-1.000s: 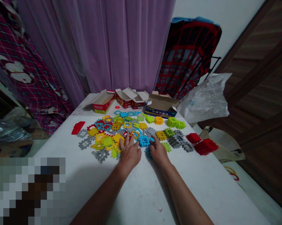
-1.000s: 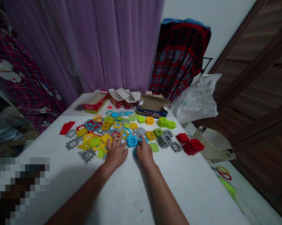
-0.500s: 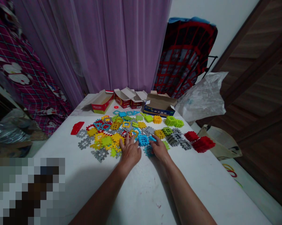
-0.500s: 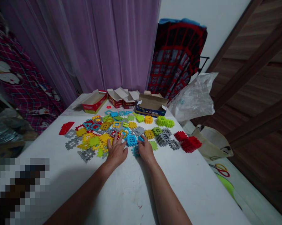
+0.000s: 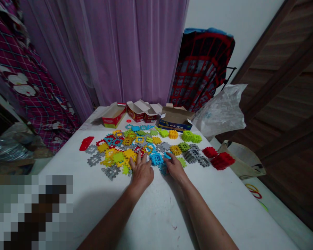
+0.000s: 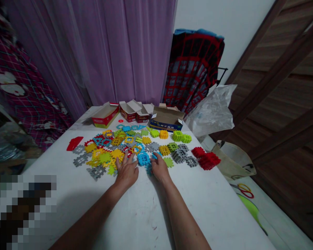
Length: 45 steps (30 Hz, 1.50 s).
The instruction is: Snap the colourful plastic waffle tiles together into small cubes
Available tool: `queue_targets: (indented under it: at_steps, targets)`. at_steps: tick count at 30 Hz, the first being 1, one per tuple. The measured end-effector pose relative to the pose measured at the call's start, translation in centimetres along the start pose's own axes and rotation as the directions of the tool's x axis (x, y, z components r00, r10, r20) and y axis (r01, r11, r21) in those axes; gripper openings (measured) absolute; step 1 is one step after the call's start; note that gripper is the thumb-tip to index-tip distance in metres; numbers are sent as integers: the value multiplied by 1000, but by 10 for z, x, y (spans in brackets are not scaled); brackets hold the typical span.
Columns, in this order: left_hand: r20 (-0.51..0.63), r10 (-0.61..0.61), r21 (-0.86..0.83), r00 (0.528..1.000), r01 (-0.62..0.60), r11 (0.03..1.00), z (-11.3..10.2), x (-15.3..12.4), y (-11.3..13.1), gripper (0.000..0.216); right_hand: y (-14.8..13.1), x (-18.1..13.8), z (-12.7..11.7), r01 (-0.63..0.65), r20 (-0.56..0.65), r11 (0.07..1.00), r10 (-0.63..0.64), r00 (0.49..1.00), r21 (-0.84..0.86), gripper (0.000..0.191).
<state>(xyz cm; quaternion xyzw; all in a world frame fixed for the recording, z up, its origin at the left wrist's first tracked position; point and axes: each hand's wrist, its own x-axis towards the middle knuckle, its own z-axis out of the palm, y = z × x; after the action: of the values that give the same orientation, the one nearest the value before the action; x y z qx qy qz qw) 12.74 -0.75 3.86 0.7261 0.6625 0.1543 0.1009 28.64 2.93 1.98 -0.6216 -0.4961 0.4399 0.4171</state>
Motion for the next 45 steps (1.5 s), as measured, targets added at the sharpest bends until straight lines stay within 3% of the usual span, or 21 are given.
queue_targets:
  at_steps: [5, 10, 15, 25, 29, 32, 34, 36, 40, 45]
  targets:
    - [-90, 62, -1, 994, -62, 998, -4, -8, -8, 41, 5, -11, -30, 181, -29, 961, -191, 981, -207, 35]
    - [-220, 112, -29, 969, -121, 992, -7, -19, -29, 42, 7, -28, -39, 368, 146, 775, -344, 928, -513, 31]
    - [-312, 21, -42, 950, -36, 998, -3, -15, -50, 39, 3, -38, -30, 452, 334, 603, -305, 892, -658, 31]
    - [-344, -12, -73, 939, -14, 997, -1, -12, -56, 35, 18, -67, -65, 435, 340, 568, -271, 900, -698, 32]
    - [-358, 11, -67, 934, -38, 997, 2, -13, -55, 35, 13, -64, -79, 406, 331, 492, -236, 914, -770, 29]
    - [-356, 16, -74, 934, -45, 996, 4, -12, -55, 34, -4, -46, -72, 418, 305, 464, -301, 904, -781, 27]
    - [-354, 10, -79, 935, -40, 996, 3, -12, -55, 34, -17, -30, -59, 529, 359, 444, -413, 837, -723, 34]
    - [-354, 2, -84, 935, -34, 996, 3, -13, -55, 34, -28, -16, -43, 611, 429, 404, -456, 779, -681, 54]
    - [-352, 6, -81, 936, -37, 996, 3, -13, -55, 33, -43, 3, -21, 628, 523, 368, -352, 776, -685, 81]
    - [-350, 1, -82, 937, -31, 996, 4, -12, -56, 34, -50, 9, -19, 637, 571, 336, -283, 771, -693, 66]
